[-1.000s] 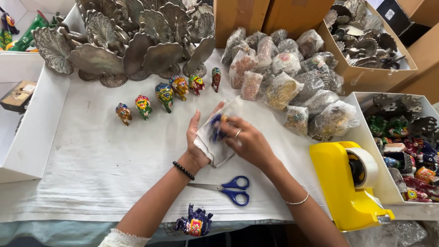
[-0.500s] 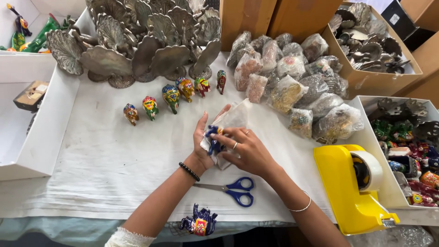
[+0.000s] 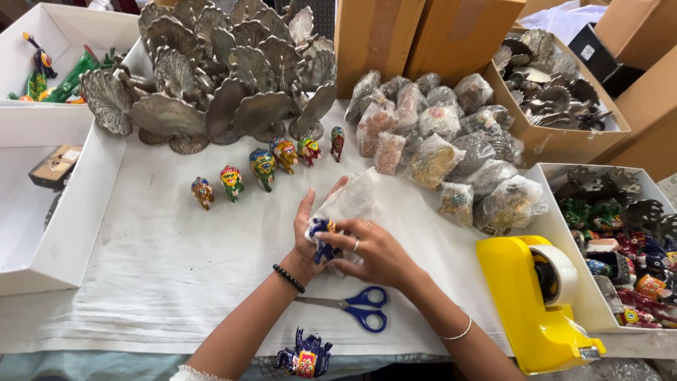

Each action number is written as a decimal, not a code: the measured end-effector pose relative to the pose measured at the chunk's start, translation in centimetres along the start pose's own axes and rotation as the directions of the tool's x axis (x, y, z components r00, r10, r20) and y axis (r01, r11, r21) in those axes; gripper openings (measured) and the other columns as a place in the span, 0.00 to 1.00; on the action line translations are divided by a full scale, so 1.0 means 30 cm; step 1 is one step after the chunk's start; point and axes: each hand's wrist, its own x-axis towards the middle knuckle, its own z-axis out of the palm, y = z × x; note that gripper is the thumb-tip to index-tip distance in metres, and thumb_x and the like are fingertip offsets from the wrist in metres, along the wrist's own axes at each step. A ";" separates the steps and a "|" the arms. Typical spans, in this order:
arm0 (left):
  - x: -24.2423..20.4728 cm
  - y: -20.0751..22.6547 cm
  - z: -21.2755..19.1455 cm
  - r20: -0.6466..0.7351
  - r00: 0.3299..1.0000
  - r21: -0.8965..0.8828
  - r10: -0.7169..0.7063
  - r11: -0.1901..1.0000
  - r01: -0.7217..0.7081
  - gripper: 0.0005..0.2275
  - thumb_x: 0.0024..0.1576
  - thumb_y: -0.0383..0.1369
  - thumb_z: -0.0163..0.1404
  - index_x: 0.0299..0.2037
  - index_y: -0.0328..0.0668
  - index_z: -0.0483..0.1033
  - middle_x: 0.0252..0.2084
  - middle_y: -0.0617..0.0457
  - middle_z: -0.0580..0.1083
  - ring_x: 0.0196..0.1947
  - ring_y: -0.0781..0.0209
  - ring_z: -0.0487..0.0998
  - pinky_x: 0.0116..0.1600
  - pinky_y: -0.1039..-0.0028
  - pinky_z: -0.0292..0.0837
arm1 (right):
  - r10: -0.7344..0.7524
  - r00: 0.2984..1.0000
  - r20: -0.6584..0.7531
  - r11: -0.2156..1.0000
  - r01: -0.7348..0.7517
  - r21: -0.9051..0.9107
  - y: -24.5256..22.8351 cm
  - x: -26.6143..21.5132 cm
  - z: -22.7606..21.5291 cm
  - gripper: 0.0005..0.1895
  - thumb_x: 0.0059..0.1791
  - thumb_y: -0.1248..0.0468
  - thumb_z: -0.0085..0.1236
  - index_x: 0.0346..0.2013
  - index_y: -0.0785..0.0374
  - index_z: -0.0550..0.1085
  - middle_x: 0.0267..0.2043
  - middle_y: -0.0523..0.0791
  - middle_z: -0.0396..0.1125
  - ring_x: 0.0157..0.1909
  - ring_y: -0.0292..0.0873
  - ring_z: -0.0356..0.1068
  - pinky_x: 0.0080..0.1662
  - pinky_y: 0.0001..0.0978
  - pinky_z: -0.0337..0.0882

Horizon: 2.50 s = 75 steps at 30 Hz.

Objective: The person wipes small, colorful elephant figurines with a white cloth on a table covered with a white sheet. They handle the figurines one by one, cleaning them thoroughly before placing them back in a row. The workspace includes boxes of other items, scissors, and a tape dispenser.

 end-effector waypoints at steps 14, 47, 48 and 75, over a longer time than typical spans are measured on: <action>-0.001 -0.004 0.034 -0.050 0.999 0.013 -0.006 1.000 0.007 0.33 0.63 0.58 0.32 0.76 0.53 0.56 0.67 0.45 0.68 0.62 0.49 0.72 0.68 0.60 0.66 | 0.210 0.977 -0.035 0.978 -0.209 0.031 0.025 -0.014 0.002 0.26 0.46 0.49 0.67 0.53 0.60 0.76 0.42 0.47 0.74 0.38 0.46 0.76 0.42 0.37 0.76; -0.006 0.002 0.040 -0.050 0.998 0.011 -0.039 0.999 0.039 0.33 0.64 0.57 0.32 0.76 0.50 0.56 0.68 0.45 0.69 0.61 0.51 0.73 0.67 0.62 0.67 | 0.154 0.987 0.035 0.938 -0.157 0.309 0.000 -0.002 -0.035 0.22 0.47 0.58 0.67 0.54 0.62 0.77 0.31 0.46 0.73 0.29 0.45 0.74 0.36 0.35 0.74; -0.002 0.005 0.035 -0.024 0.999 -0.014 -0.034 0.999 0.033 0.32 0.64 0.57 0.32 0.76 0.50 0.56 0.68 0.45 0.69 0.61 0.51 0.74 0.66 0.62 0.68 | -0.002 1.000 -0.012 0.941 0.006 0.338 -0.007 0.013 -0.053 0.24 0.48 0.61 0.65 0.59 0.62 0.76 0.35 0.47 0.71 0.34 0.48 0.73 0.38 0.37 0.74; 0.005 0.000 0.063 -0.095 0.995 0.094 -0.034 0.995 0.043 0.34 0.61 0.59 0.33 0.76 0.53 0.55 0.62 0.45 0.71 0.58 0.51 0.73 0.67 0.60 0.67 | 0.601 0.779 -0.178 0.772 -0.624 -0.125 0.076 -0.019 0.010 0.22 0.44 0.49 0.68 0.43 0.62 0.81 0.26 0.47 0.76 0.25 0.44 0.75 0.31 0.37 0.72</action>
